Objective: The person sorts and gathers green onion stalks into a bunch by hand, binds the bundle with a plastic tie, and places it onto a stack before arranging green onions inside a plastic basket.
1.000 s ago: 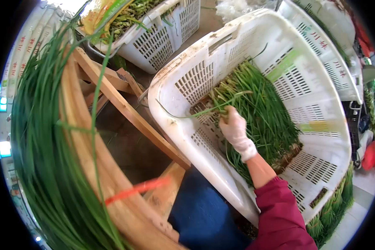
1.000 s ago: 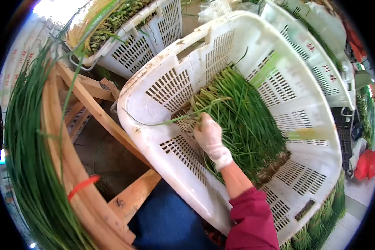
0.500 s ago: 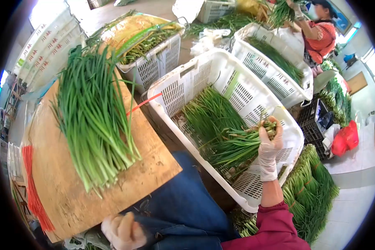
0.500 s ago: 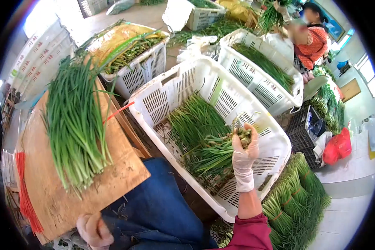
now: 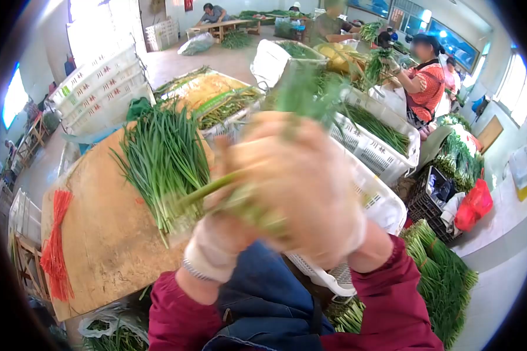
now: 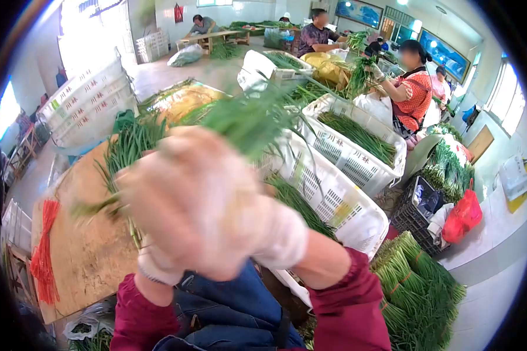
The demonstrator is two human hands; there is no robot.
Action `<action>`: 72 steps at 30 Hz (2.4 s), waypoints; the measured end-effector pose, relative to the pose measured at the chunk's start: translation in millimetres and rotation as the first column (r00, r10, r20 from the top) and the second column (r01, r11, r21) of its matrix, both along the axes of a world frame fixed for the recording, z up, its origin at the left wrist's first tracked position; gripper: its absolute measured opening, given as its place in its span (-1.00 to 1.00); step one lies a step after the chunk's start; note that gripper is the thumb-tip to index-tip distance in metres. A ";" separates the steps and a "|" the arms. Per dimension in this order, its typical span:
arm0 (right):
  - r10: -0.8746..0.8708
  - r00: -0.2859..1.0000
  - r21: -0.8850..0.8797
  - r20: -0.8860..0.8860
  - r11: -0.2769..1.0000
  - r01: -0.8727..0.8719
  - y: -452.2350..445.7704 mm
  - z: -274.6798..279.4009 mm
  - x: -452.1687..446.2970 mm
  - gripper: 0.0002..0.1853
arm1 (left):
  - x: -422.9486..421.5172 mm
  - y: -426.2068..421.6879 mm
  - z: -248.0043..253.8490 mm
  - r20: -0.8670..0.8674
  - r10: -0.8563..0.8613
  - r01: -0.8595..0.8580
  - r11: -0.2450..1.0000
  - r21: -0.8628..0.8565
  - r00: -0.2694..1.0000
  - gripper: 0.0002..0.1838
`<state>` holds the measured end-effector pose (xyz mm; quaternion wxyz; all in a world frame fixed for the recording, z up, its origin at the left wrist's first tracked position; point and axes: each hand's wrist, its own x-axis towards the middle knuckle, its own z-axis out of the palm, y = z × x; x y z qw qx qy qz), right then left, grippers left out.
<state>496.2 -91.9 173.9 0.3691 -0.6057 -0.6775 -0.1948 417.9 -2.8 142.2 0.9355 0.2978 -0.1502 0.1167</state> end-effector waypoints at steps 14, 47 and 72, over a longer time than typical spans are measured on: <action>0.941 0.176 0.516 -0.289 0.307 -0.799 107.4 -117.2 -285.3 -0.67 | -306.0 4.8 -34.3 -0.457 0.876 -0.891 0.322 0.319 0.153 -0.70; -0.455 -0.505 0.241 -0.734 0.520 -0.820 157.9 -149.2 -389.8 -0.71 | -469.2 4.2 -94.1 -0.547 0.837 -0.658 0.417 0.627 0.009 -0.17; 0.532 -0.004 0.211 -0.847 0.329 -0.920 331.0 53.3 -319.9 -0.66 | -389.6 231.7 62.9 0.199 0.978 -0.646 -0.187 0.740 -0.055 -0.53</action>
